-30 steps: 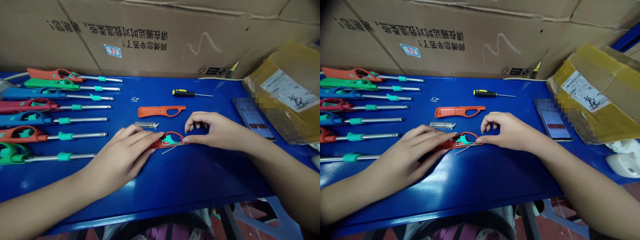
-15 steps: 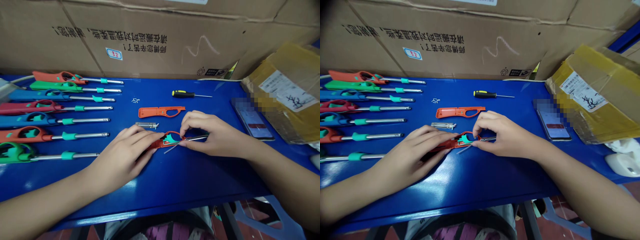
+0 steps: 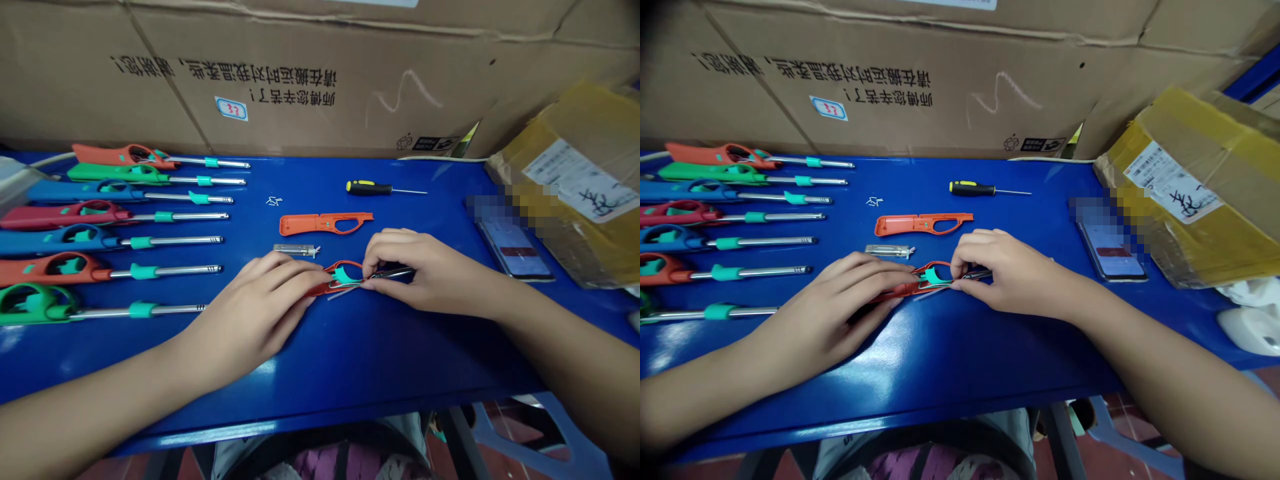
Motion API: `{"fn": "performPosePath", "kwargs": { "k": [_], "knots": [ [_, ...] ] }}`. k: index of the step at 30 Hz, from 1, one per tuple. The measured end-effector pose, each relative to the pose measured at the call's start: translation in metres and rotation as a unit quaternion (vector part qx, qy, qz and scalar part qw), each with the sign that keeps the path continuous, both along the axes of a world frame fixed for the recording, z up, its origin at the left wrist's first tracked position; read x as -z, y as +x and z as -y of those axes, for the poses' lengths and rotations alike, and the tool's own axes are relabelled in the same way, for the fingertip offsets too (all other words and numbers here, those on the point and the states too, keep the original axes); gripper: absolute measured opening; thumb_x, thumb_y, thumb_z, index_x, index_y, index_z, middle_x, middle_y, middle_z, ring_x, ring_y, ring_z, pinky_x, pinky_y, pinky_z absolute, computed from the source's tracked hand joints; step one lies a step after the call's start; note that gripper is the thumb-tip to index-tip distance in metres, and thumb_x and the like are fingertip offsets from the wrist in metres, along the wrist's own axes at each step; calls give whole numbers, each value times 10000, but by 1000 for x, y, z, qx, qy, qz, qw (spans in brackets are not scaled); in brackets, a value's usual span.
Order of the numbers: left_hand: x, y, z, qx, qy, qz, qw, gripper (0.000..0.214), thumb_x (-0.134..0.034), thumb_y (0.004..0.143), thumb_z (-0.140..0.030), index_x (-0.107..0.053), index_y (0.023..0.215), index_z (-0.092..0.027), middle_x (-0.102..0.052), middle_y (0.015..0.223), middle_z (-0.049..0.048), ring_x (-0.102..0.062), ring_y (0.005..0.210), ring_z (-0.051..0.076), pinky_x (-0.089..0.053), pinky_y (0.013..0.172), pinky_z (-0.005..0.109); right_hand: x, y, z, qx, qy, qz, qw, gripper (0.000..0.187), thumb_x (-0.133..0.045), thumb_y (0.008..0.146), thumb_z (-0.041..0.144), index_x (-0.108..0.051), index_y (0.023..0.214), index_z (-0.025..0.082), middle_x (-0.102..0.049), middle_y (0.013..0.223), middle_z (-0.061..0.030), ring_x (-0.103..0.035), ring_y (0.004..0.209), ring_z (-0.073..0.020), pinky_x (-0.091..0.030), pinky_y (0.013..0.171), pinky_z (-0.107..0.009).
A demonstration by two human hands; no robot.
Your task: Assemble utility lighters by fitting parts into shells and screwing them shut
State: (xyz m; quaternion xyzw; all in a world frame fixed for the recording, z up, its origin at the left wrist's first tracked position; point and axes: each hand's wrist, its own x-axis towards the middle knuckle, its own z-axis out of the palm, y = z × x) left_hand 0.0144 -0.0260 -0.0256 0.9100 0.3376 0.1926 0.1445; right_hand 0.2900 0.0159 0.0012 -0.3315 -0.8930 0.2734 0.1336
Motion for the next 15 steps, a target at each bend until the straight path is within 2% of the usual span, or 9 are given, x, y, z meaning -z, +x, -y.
{"fn": "performPosePath", "kwargs": {
  "k": [8, 12, 15],
  "knots": [
    [1, 0, 1, -2, 0, -6, 1000, 314, -530, 1011, -188, -556, 1323, -219, -639, 1315, 32, -540, 1230, 195, -409, 1076, 373, -2, -1, 1, -13, 4, -5, 1000, 54, -625, 923, 172, -667, 905, 201, -679, 935, -34, -596, 919, -179, -433, 870, -337],
    [0, 0, 1, 0, 1, -6, 1000, 311, -530, 1010, -188, -565, 1317, -224, -638, 1313, 39, -540, 1232, 201, -411, 1076, 381, -2, -2, 2, -4, -1, -8, 1000, 84, -616, 905, 134, -671, 883, 193, -683, 914, -38, -600, 892, -179, -438, 838, -334],
    [-2, 0, 1, 4, -3, -15, 1000, 342, -503, 1016, -173, -561, 1342, -260, -620, 1323, 41, -537, 1218, 210, -419, 1056, 397, -1, -5, 3, 27, -17, -11, 999, 76, -619, 901, 162, -667, 850, 190, -671, 886, -32, -591, 846, -168, -448, 791, -324]
  ]
}}
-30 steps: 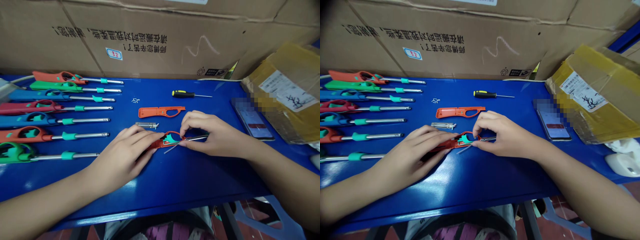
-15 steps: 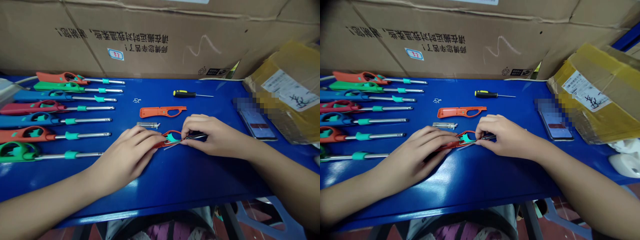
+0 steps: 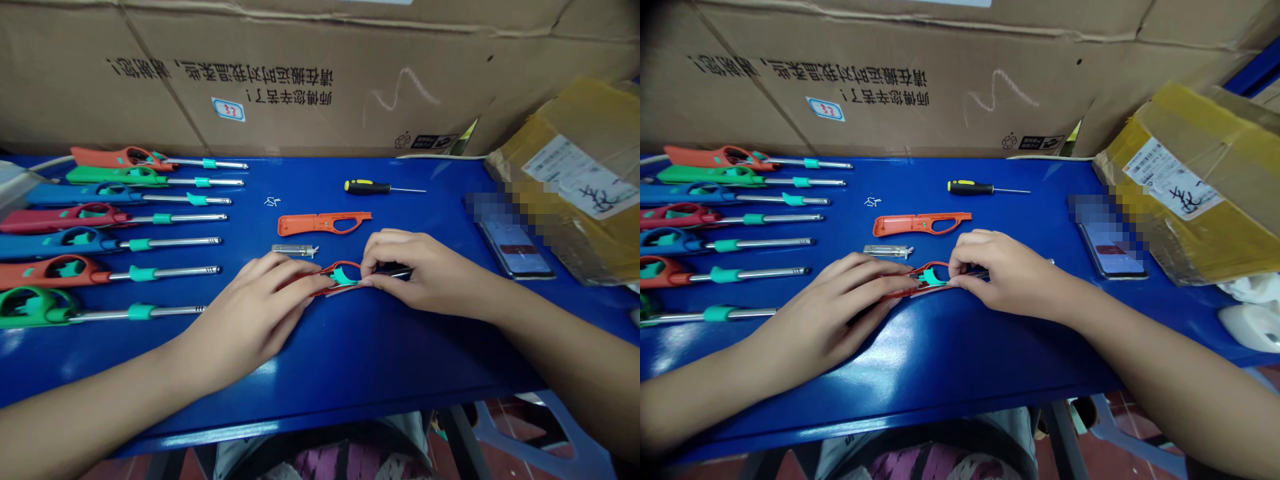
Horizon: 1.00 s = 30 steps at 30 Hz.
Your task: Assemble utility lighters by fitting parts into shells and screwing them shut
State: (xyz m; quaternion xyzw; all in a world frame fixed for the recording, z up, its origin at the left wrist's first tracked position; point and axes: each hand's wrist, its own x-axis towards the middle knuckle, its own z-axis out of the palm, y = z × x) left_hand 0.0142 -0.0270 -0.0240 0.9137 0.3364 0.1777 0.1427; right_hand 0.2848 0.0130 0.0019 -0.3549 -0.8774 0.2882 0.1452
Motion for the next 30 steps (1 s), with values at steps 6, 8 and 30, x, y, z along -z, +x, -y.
{"fn": "performPosePath", "kwargs": {
  "k": [6, 8, 30],
  "knots": [
    [0, 0, 0, 15, 8, -19, 1000, 433, -452, 1006, -118, -537, 1393, -291, -568, 1356, 68, -506, 1204, 243, -439, 1020, 423, 3, -5, 1, 105, -102, -30, 989, 58, -711, 833, 246, -674, 856, 208, -640, 809, 5, -564, 735, -137, -463, 675, -280],
    [0, 0, 0, 16, 6, -19, 1000, 464, -452, 998, -104, -519, 1412, -301, -552, 1372, 71, -502, 1207, 248, -441, 1024, 432, 3, -4, 0, 98, -103, -32, 989, 38, -702, 836, 239, -688, 851, 207, -650, 828, 1, -568, 753, -137, -469, 694, -282],
    [-3, -1, 6, 58, 29, 3, 998, 431, -518, 982, -121, -526, 1404, -205, -611, 1342, 89, -522, 1224, 237, -446, 1049, 417, 2, -3, 2, 71, -54, -36, 995, 93, -639, 831, 141, -693, 861, 211, -678, 892, -14, -609, 811, -147, -495, 740, -293]
  ]
}}
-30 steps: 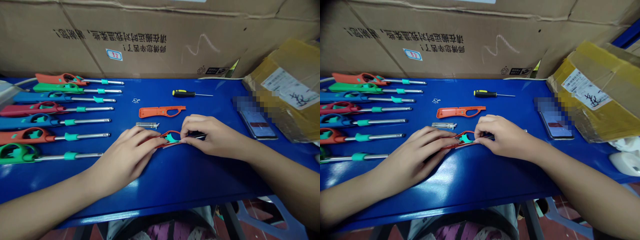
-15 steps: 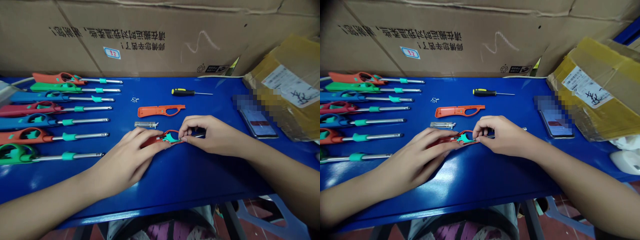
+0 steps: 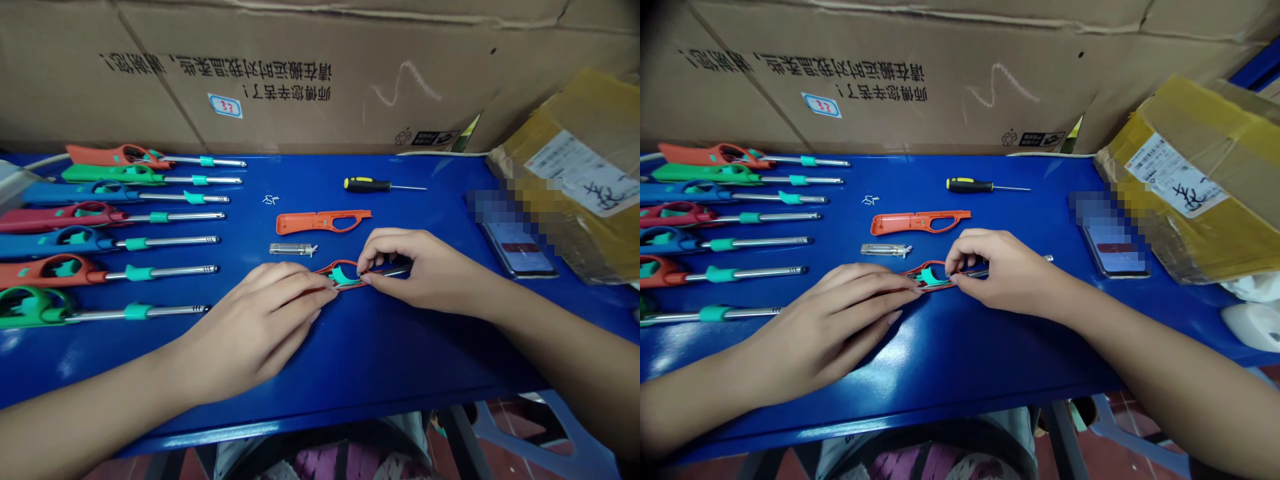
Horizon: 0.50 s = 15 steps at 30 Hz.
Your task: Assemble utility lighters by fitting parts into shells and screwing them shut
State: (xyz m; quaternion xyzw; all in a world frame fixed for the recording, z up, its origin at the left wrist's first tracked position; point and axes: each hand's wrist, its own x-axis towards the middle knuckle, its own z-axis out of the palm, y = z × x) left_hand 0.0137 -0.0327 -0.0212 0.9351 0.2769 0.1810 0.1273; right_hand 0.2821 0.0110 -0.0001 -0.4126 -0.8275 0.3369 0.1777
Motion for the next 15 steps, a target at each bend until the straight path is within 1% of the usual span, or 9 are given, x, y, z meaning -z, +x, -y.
{"fn": "performPosePath", "kwargs": {
  "k": [4, 7, 10, 15],
  "knots": [
    [-1, 0, 2, -9, -9, 7, 1000, 414, -540, 975, -132, -537, 1386, -183, -618, 1330, 87, -537, 1213, 225, -442, 1050, 396, 3, -2, 1, -40, 62, 15, 997, 113, -598, 878, 150, -678, 930, 209, -666, 958, -42, -598, 916, -183, -464, 827, -345],
    [-1, 1, 1, -23, -26, 10, 999, 433, -543, 975, -139, -525, 1404, -184, -606, 1344, 85, -536, 1215, 222, -447, 1051, 397, 5, -2, 2, -62, 97, 44, 992, 90, -592, 917, 203, -667, 965, 217, -655, 1016, -44, -582, 974, -196, -415, 888, -386],
    [-1, 3, 0, -28, -26, 16, 999, 424, -548, 969, -140, -538, 1391, -175, -614, 1328, 90, -539, 1211, 224, -454, 1052, 405, 6, -2, 2, -67, 100, 59, 991, 75, -598, 936, 247, -668, 938, 220, -649, 1018, -39, -580, 976, -193, -398, 878, -385],
    [0, 3, 0, -30, -16, 19, 999, 387, -546, 965, -141, -580, 1349, -179, -638, 1285, 93, -557, 1172, 232, -479, 1017, 409, 7, -4, 2, -72, 104, 46, 991, 100, -605, 945, 246, -680, 886, 219, -655, 977, -42, -591, 967, -190, -419, 877, -367]
  ]
}}
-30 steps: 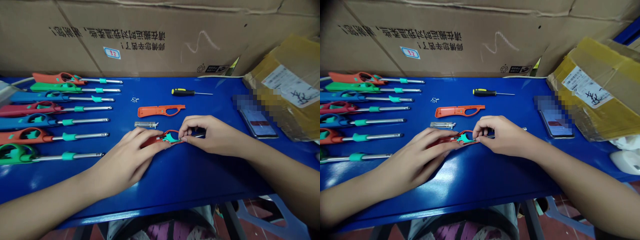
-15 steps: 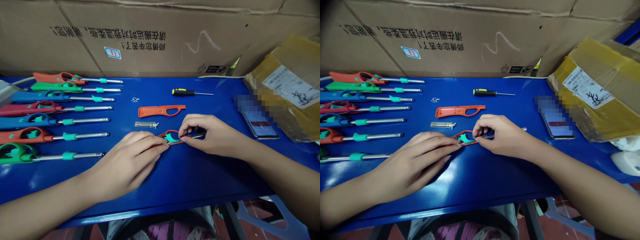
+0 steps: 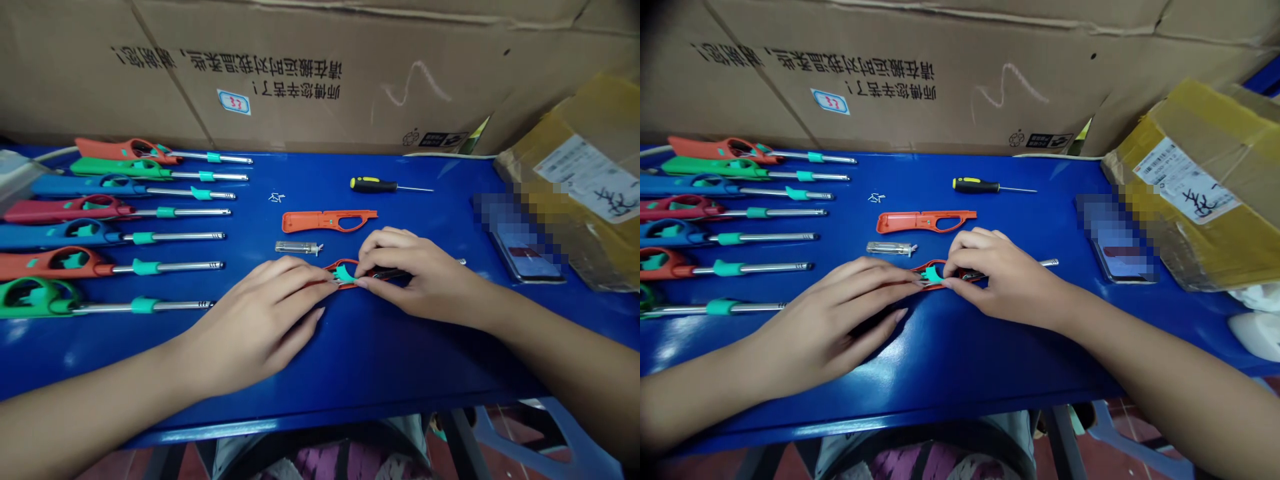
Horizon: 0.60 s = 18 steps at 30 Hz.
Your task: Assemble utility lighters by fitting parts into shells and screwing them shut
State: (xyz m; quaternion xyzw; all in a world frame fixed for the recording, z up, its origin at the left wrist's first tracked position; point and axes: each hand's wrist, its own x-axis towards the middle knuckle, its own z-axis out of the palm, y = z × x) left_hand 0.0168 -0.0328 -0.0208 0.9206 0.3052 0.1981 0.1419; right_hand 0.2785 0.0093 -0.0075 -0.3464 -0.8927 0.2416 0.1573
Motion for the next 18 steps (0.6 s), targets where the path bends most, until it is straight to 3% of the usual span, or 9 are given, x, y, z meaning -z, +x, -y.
{"fn": "performPosePath", "kwargs": {
  "k": [6, 18],
  "knots": [
    [-1, -1, 0, -3, 0, 5, 1000, 377, -545, 962, -136, -600, 1332, -191, -625, 1265, 92, -565, 1149, 217, -473, 1007, 385, -3, -2, -1, 5, -10, -46, 999, 102, -629, 911, 195, -704, 848, 218, -670, 908, -41, -613, 873, -174, -467, 788, -331],
    [1, 1, 2, -6, 11, -43, 999, 438, -527, 971, -164, -549, 1406, -202, -576, 1322, 116, -560, 1152, 255, -477, 954, 421, -2, -2, 3, -3, 39, -12, 999, 142, -620, 924, 199, -716, 820, 208, -698, 915, -29, -620, 919, -183, -417, 839, -378]
  ]
}}
